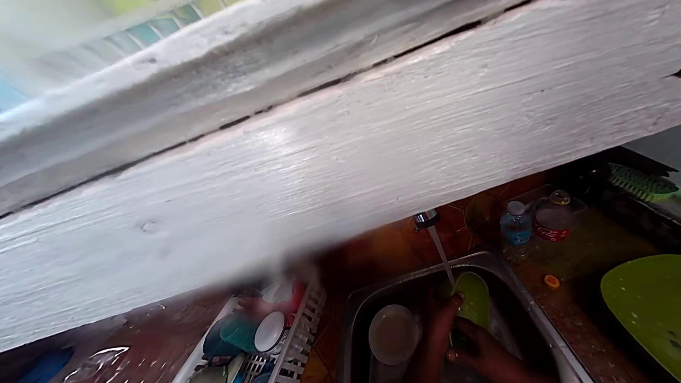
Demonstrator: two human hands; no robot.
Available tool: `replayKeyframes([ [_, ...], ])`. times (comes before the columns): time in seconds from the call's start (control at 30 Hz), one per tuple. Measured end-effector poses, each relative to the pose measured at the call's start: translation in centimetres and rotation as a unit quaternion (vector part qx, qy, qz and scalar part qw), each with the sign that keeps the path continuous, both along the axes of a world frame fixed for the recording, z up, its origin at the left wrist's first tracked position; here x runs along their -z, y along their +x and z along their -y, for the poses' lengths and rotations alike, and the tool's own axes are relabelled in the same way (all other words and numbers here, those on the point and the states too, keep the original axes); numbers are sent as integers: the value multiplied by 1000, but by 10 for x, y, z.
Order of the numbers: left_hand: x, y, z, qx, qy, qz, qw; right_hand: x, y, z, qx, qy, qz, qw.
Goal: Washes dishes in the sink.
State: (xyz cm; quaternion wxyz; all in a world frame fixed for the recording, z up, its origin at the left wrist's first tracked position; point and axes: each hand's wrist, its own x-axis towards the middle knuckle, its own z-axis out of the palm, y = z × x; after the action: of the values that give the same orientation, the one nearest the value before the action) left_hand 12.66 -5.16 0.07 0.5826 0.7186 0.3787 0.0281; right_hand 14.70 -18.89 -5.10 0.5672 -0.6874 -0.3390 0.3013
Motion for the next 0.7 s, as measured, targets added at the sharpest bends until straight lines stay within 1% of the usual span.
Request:
replayKeyframes([
  [0.07, -3, 1, 1, 25, 29, -24, 999, 3, -9, -9, 6, 21, -24, 999],
  [0.13, -9, -1, -2, 54, 64, -35, 996, -6, -16, -14, 53, 14, -63, 997],
  [0.2, -12, -1, -11, 76, 73, -14, 994, -18, -14, -13, 99, 6, -98, 990],
  [0.27, -15, -1, -21, 100, 67, 21, 992, -30, -7, -10, 131, 19, -137, 982],
  [0.33, -15, -5, -27, 102, 59, 46, 992, -48, -1, -8, 163, 51, -211, 962],
  [0.4, -9, -9, -29, 103, 45, 79, 991, -62, 7, -8, 202, 94, -293, 930],
  [0.43, -6, -11, -29, 110, 36, 95, 989, -67, 11, -7, 217, 109, -318, 917],
  [0.5, -6, -16, -24, 108, 9, 112, 988, -78, 17, -7, 239, 131, -341, 900],
  [0.57, -12, -20, -17, 82, -8, 102, 991, -85, 20, -6, 259, 157, -347, 887],
  [0.63, -15, -20, -14, 74, -6, 95, 993, -89, 21, -4, 278, 188, -348, 875],
  [0.7, -13, -18, -13, 54, -1, 114, 992, -92, 22, -2, 292, 227, -352, 860],
])
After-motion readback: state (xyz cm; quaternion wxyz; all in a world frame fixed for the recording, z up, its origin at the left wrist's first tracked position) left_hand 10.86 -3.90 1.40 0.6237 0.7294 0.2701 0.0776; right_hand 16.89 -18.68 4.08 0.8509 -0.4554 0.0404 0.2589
